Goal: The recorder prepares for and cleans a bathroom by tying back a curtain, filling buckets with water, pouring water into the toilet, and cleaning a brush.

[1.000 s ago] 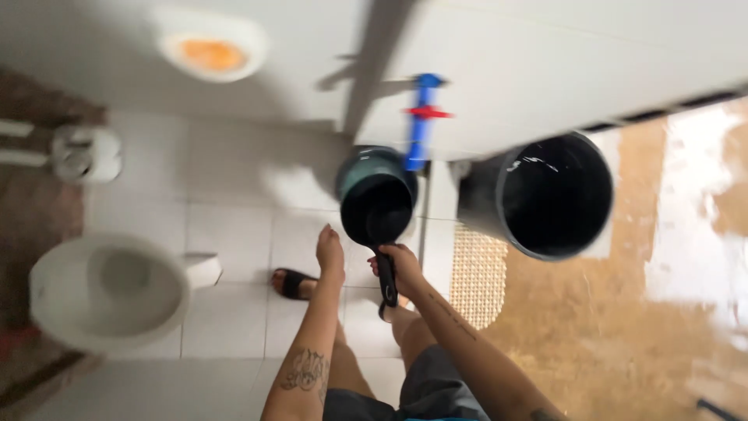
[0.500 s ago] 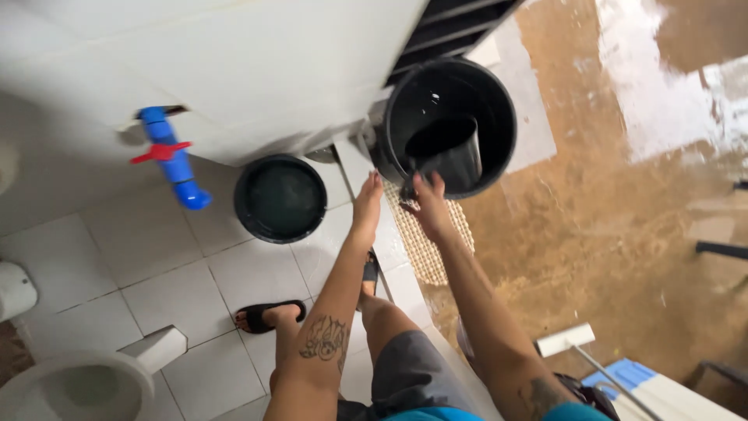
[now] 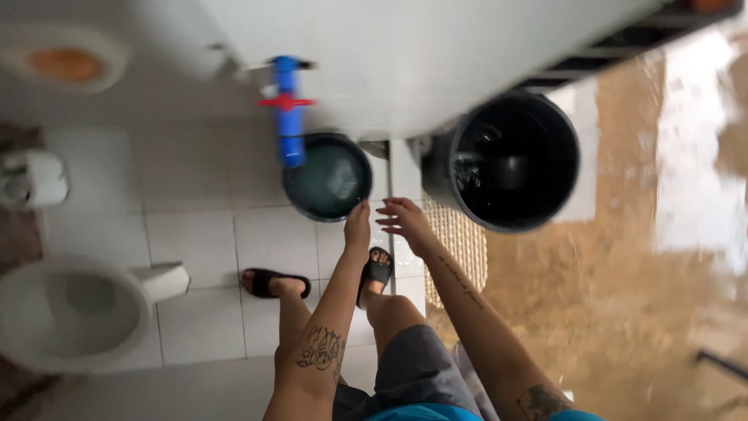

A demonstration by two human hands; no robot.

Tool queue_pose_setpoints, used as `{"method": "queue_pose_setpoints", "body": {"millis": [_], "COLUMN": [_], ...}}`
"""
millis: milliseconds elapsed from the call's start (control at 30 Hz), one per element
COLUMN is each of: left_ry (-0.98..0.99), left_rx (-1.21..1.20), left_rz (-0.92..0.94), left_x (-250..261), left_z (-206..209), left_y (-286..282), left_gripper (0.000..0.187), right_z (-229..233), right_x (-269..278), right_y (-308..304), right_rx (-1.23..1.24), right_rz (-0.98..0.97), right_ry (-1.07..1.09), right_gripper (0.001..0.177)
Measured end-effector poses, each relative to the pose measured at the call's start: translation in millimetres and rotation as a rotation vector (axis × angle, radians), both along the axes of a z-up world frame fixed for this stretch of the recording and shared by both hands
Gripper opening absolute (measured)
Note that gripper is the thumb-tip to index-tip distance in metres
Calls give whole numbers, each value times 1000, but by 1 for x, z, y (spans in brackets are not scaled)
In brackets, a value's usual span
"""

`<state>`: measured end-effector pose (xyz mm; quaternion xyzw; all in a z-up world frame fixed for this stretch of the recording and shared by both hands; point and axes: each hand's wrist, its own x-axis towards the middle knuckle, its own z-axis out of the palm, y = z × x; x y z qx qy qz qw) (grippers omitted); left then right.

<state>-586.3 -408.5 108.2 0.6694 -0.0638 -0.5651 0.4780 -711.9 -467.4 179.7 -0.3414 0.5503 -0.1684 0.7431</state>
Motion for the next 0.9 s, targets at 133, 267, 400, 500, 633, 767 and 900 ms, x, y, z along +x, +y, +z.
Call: {"method": "queue_pose_setpoints", "body": {"millis": [133, 267, 400, 500, 633, 767, 900], "left_ry": [-222, -40, 28, 100, 130, 132, 40], "left_rx": [7, 24, -18, -20, -62, -22, 11], "left_rz": [69, 259, 404, 526, 694, 803, 882], "left_x": [51, 95, 132, 165, 228, 322, 418], "left_z": [-73, -92, -101, -116, -95, -44, -20], "left_y": [32, 63, 98, 127, 171, 215, 268], "left_gripper": [49, 41, 39, 39, 38, 39, 41], "right_z": [-15, -55, -73, -58, -37, -17, -5], "right_x": [62, 114, 166, 213, 288, 392, 503], "right_y": [11, 28, 52, 76, 108, 148, 198], "right_rx": [-29, 7, 51, 18, -4, -44, -52], "right_rz": [193, 255, 342, 505, 648, 796, 917], "right_ry": [-18, 20, 28, 94, 110, 140, 134], "right_gripper": [41, 39, 36, 37, 38, 39, 37]}}
